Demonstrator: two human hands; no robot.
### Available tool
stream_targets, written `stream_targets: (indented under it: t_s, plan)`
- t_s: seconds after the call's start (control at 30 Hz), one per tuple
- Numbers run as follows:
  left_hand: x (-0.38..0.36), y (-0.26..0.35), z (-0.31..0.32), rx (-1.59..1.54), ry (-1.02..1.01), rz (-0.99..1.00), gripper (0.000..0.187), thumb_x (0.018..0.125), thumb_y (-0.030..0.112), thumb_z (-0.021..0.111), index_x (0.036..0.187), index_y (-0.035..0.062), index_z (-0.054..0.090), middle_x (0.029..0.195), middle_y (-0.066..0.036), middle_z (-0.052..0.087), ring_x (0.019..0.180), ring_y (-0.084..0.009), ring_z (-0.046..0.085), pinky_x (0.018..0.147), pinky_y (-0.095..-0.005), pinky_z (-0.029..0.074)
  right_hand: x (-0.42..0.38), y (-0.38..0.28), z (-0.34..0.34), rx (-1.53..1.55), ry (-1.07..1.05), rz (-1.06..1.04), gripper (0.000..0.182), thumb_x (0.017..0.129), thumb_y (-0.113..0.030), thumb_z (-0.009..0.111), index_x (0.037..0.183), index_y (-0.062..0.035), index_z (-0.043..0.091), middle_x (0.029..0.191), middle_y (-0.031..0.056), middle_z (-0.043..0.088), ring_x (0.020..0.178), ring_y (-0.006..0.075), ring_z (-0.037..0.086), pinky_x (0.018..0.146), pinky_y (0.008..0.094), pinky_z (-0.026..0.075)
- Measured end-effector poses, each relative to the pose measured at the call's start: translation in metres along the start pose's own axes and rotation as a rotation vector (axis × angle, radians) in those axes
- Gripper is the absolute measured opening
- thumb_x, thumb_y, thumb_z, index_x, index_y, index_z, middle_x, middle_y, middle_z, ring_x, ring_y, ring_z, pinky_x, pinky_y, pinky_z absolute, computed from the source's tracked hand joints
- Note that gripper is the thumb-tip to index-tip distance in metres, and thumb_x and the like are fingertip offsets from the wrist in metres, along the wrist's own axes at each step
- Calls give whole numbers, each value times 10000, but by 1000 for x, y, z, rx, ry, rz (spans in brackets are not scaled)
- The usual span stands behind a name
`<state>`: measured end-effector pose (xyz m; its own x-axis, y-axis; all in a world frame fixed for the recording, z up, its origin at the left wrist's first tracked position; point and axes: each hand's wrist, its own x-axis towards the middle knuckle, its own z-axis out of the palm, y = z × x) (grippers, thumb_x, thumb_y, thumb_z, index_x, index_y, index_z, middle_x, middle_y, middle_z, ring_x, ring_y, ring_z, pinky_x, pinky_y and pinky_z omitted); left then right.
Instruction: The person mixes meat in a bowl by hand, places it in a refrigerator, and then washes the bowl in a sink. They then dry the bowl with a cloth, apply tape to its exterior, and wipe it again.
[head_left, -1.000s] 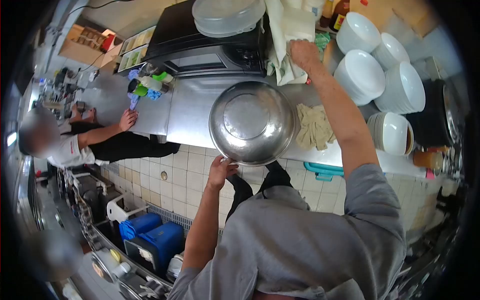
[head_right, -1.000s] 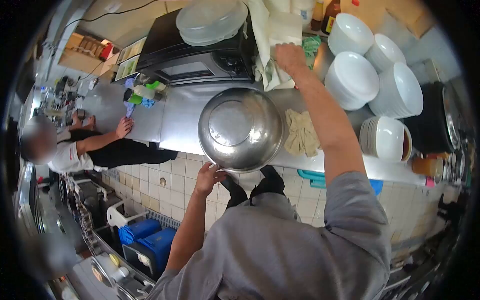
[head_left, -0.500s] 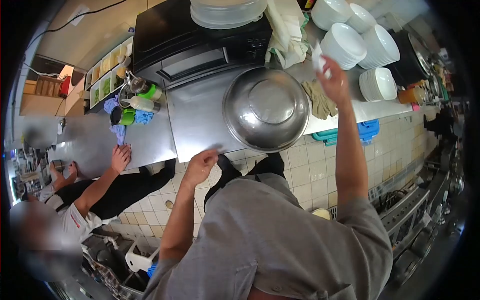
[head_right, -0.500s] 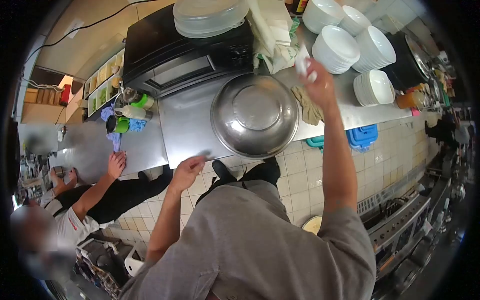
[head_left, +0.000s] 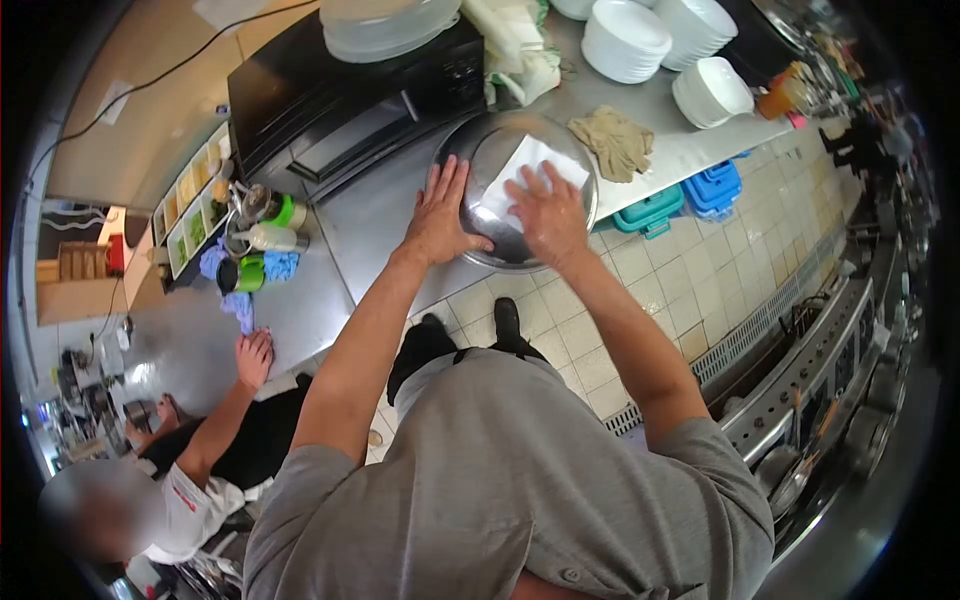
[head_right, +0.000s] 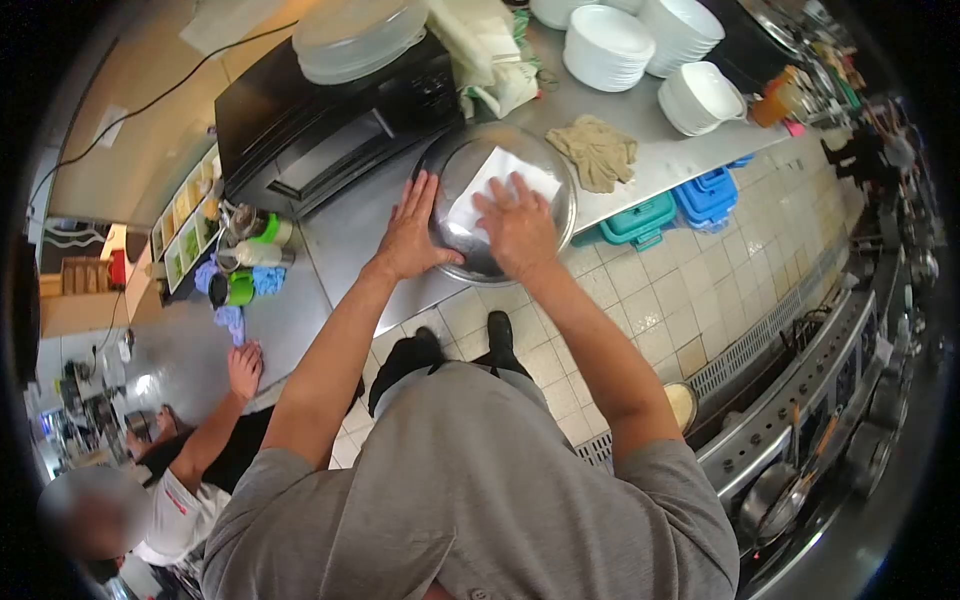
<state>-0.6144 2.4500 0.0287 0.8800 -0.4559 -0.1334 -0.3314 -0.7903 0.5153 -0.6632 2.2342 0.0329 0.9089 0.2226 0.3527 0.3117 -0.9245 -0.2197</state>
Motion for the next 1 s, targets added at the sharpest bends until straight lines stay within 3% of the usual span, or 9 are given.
stream_targets:
  t_s: [0.13, 0.23, 0.27, 0.43, 0.5, 0.77, 0.83, 0.87, 1.0]
  plan:
    - [-2, 1, -6, -14, -53, 2, 1367, 576, 464, 932, 1612, 144, 100, 1690, -79, 29, 1549, -344, 68, 1192, -648, 206, -35, -27, 22, -50, 7, -112, 384, 933, -246, 603, 1306, -170, 656, 1444, 67, 568, 1443, 295, 402, 1150, 627, 256]
    - [1, 4, -13, 37, -95, -11, 1361, 581, 420, 939, 1607, 134, 91, 1690, -100, 28, 1547, -358, 82, 1176, -666, 219, -29, -18, 20, -136, 107, 74, 400, 924, -222, 614, 1320, -174, 639, 1445, 49, 570, 1423, 324, 421, 1136, 650, 264]
    - [3, 2, -12, 50, -106, -20, 1335, 605, 432, 925, 1608, 150, 90, 1691, -77, 12, 1547, -354, 81, 1170, -682, 213, -25, -23, 23, -93, 91, 236, 431, 925, -237, 618, 1353, -180, 616, 1466, 49, 555, 1430, 332, 415, 1142, 659, 245]
    - [7, -7, -13, 86, -125, 2, 1289, 640, 425, 907, 1607, 170, 93, 1691, -51, 6, 1547, -348, 84, 1158, -706, 210, -21, -38, 32, -150, 37, 122, 450, 928, -259, 614, 1371, -180, 603, 1472, 73, 546, 1421, 359, 417, 1139, 638, 260]
    - [10, -10, -6, 161, -122, 47, 1280, 645, 417, 905, 1605, 153, 100, 1688, -71, 21, 1546, -348, 87, 1158, -705, 207, -19, -34, 41, -176, 181, 403, 435, 933, -264, 605, 1361, -189, 612, 1471, 84, 544, 1420, 365, 418, 1141, 634, 270]
    - [33, -1, -27, 117, -41, 165, 1292, 608, 386, 936, 1590, 106, 145, 1680, -129, 62, 1544, -355, 99, 1156, -694, 219, -30, -43, 48, -81, 282, 269, 335, 915, -247, 639, 1234, -166, 695, 1382, 94, 613, 1373, 389, 473, 1139, 563, 350]
    - [44, 7, -35, 172, -187, 220, 1311, 600, 382, 940, 1595, 103, 134, 1681, -129, 81, 1545, -351, 105, 1174, -648, 236, -29, -43, 48, -92, 323, 254, 318, 871, -207, 655, 1175, -132, 715, 1317, 102, 650, 1341, 381, 511, 1126, 535, 385]
    - [46, 9, -35, 170, -192, 208, 1328, 596, 376, 942, 1602, 111, 116, 1683, -117, 91, 1546, -344, 107, 1186, -613, 247, -31, -42, 48, -65, 298, 211, 331, 844, -180, 659, 1164, -116, 713, 1300, 111, 656, 1335, 373, 519, 1125, 525, 392]
    - [51, 1, -24, 155, -144, 220, 1315, 599, 372, 942, 1605, 164, 121, 1690, -51, 68, 1551, -309, 93, 1183, -648, 239, -44, -29, 42, 84, 285, 108, 319, 768, -58, 655, 1080, -79, 718, 1180, 115, 706, 1220, 302, 622, 1070, 460, 465]
